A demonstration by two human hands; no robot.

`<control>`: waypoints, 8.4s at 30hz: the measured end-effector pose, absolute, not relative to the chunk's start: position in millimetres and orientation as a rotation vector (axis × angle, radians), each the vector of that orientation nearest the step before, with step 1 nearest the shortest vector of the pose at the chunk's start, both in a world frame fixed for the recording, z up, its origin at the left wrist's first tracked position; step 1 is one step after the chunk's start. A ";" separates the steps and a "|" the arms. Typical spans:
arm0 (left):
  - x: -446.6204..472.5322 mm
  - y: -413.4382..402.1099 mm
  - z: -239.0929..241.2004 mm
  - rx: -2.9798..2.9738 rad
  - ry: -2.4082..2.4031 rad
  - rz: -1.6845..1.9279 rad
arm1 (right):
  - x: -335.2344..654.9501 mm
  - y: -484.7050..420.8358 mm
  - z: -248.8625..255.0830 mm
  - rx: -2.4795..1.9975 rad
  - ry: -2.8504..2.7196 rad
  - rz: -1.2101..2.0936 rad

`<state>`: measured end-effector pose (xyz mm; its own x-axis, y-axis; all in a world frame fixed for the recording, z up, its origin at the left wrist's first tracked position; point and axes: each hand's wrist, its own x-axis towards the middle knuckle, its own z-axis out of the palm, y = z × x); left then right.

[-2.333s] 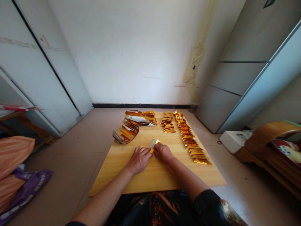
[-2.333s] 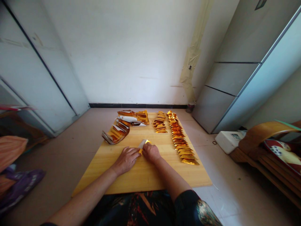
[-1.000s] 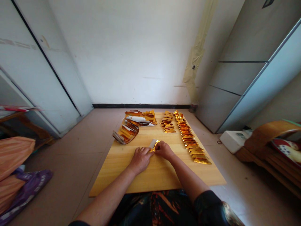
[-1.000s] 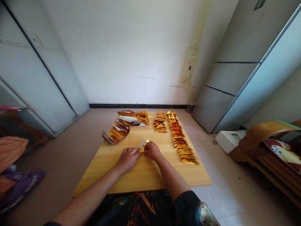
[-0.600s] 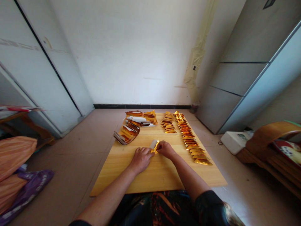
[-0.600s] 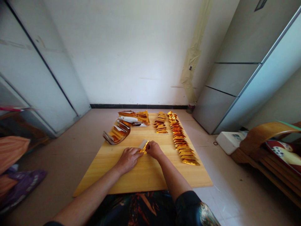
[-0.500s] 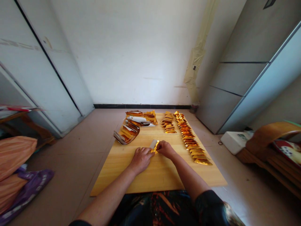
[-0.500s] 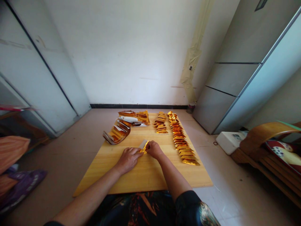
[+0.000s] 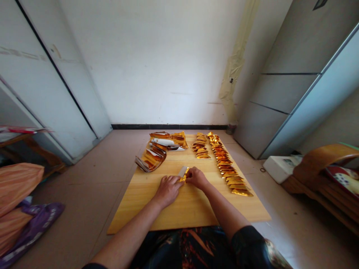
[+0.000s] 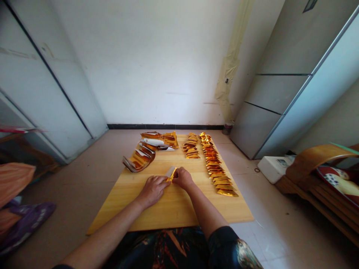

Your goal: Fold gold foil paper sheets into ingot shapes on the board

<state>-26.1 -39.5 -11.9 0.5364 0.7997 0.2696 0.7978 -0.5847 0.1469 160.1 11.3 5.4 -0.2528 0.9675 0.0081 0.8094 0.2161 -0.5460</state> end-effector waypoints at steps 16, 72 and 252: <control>-33.9 -40.0 -10.2 2.729 1.344 0.484 | 158.4 12.0 6.7 -1.688 -2.203 0.611; -22.5 -31.1 1.7 2.662 1.646 0.580 | 175.2 -25.1 5.7 -1.311 -2.666 0.048; -13.9 -10.2 -19.7 2.458 1.514 0.743 | 165.0 -31.2 15.9 -1.604 -2.504 0.244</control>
